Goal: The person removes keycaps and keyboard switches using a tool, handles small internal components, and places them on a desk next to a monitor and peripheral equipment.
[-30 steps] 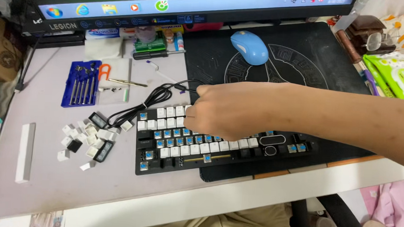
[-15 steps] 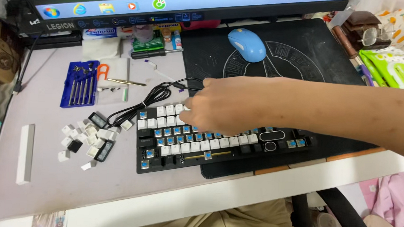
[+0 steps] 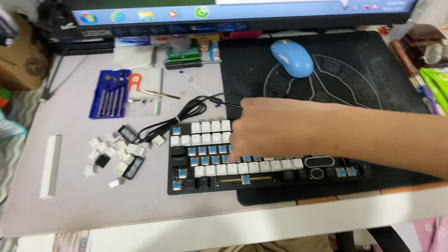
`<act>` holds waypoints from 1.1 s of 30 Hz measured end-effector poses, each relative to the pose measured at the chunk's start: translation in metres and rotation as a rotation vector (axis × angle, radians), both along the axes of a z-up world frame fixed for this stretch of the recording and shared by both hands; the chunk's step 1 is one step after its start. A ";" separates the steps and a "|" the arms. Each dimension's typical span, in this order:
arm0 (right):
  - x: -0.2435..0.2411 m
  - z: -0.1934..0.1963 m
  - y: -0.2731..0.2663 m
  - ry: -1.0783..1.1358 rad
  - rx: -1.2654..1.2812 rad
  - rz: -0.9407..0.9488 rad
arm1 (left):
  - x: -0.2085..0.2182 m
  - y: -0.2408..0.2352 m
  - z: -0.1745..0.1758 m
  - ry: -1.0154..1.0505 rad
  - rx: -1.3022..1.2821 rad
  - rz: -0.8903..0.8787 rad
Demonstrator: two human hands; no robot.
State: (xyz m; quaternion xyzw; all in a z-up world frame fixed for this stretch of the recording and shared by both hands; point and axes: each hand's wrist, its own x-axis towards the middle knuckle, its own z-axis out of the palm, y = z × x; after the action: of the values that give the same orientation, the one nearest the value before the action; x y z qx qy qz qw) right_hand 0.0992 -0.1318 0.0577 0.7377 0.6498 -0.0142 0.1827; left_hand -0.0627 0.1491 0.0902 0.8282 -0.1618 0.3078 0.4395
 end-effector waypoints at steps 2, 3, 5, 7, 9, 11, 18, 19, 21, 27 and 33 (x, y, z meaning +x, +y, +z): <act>-0.005 0.005 0.002 -0.036 -0.015 0.051 | 0.003 0.000 -0.004 0.003 0.010 0.057; -0.007 0.008 0.002 0.009 -0.052 -0.025 | 0.007 0.001 -0.006 -0.001 0.019 0.088; -0.008 0.008 0.001 0.050 -0.083 -0.081 | 0.025 0.008 -0.019 -0.001 0.035 0.146; -0.005 0.001 0.000 0.164 -0.132 -0.143 | 0.047 0.010 -0.035 0.006 0.050 0.200; -0.002 -0.006 -0.005 0.126 -0.108 -0.072 | 0.094 0.024 -0.068 0.049 0.186 0.160; 0.001 -0.012 -0.006 0.092 -0.076 -0.009 | 0.131 0.037 -0.094 0.101 0.326 0.114; -0.005 -0.003 -0.004 0.190 -0.203 -0.254 | 0.196 0.048 -0.128 0.269 0.535 0.270; -0.006 0.000 -0.011 0.173 -0.126 -0.200 | 0.205 0.044 -0.132 0.286 0.544 0.295; -0.009 0.002 -0.023 0.106 0.025 -0.191 | 0.211 0.049 -0.141 0.290 0.540 0.313; -0.031 0.024 -0.095 0.153 0.447 -0.540 | 0.213 0.040 -0.147 0.383 0.612 0.378; -0.054 0.018 -0.161 0.110 0.738 -0.859 | 0.206 0.042 -0.136 0.346 0.537 0.311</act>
State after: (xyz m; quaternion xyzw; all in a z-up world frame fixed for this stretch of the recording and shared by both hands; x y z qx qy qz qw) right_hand 0.0455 -0.2933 0.0758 0.9489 0.2619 0.1024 -0.1434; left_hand 0.1437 0.1907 -0.0454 0.9688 -0.0323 0.1727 0.1748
